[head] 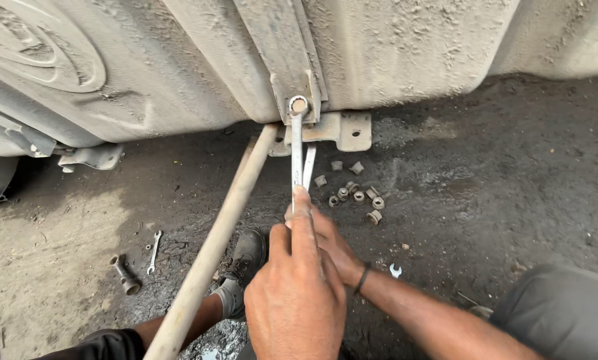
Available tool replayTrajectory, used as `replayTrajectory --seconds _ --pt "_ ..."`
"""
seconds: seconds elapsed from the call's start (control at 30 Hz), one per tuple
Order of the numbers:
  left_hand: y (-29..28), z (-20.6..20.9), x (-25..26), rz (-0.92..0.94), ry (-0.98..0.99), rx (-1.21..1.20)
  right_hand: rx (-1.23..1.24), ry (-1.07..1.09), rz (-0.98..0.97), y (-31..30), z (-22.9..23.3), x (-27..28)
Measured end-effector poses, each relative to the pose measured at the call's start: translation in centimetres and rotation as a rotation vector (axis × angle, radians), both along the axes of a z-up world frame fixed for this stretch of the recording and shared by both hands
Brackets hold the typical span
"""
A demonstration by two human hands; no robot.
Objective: The person uses wrenches to loosen and remove bolts from the undercarriage of a vehicle, handling various metal nuts and tools while sitting on the ground.
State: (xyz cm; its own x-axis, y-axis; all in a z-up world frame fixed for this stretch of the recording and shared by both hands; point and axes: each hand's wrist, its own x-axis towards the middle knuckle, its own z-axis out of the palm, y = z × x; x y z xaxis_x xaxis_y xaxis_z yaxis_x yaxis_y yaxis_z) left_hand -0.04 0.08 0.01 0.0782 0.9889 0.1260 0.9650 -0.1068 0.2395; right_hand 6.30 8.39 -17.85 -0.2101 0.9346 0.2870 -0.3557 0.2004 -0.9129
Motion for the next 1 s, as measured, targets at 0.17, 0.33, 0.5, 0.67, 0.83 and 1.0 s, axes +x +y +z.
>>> replayTrajectory --seconds 0.17,0.33,0.5,0.67,0.83,1.0 --pt "0.2 -0.4 0.0 -0.013 0.027 0.047 0.176 -0.262 -0.078 -1.9 -1.3 -1.6" --pt "-0.3 -0.9 -0.6 -0.001 0.038 0.135 -0.027 -0.056 -0.059 -2.1 -1.5 -1.4" --pt "-0.9 -0.7 -0.2 0.002 0.073 0.19 -0.717 -0.365 0.33 0.3 1.7 16.2" --pt "-1.2 -0.2 0.2 -0.037 0.038 0.261 -0.46 -0.431 0.216 1.9 5.0 21.6" --pt "-0.6 -0.3 0.7 0.021 0.125 0.145 -0.437 -0.705 -0.019 1.2 3.7 20.0" --pt "-0.4 -0.2 0.4 0.032 0.122 0.007 -0.661 -0.533 0.038 -0.7 -0.3 17.2"
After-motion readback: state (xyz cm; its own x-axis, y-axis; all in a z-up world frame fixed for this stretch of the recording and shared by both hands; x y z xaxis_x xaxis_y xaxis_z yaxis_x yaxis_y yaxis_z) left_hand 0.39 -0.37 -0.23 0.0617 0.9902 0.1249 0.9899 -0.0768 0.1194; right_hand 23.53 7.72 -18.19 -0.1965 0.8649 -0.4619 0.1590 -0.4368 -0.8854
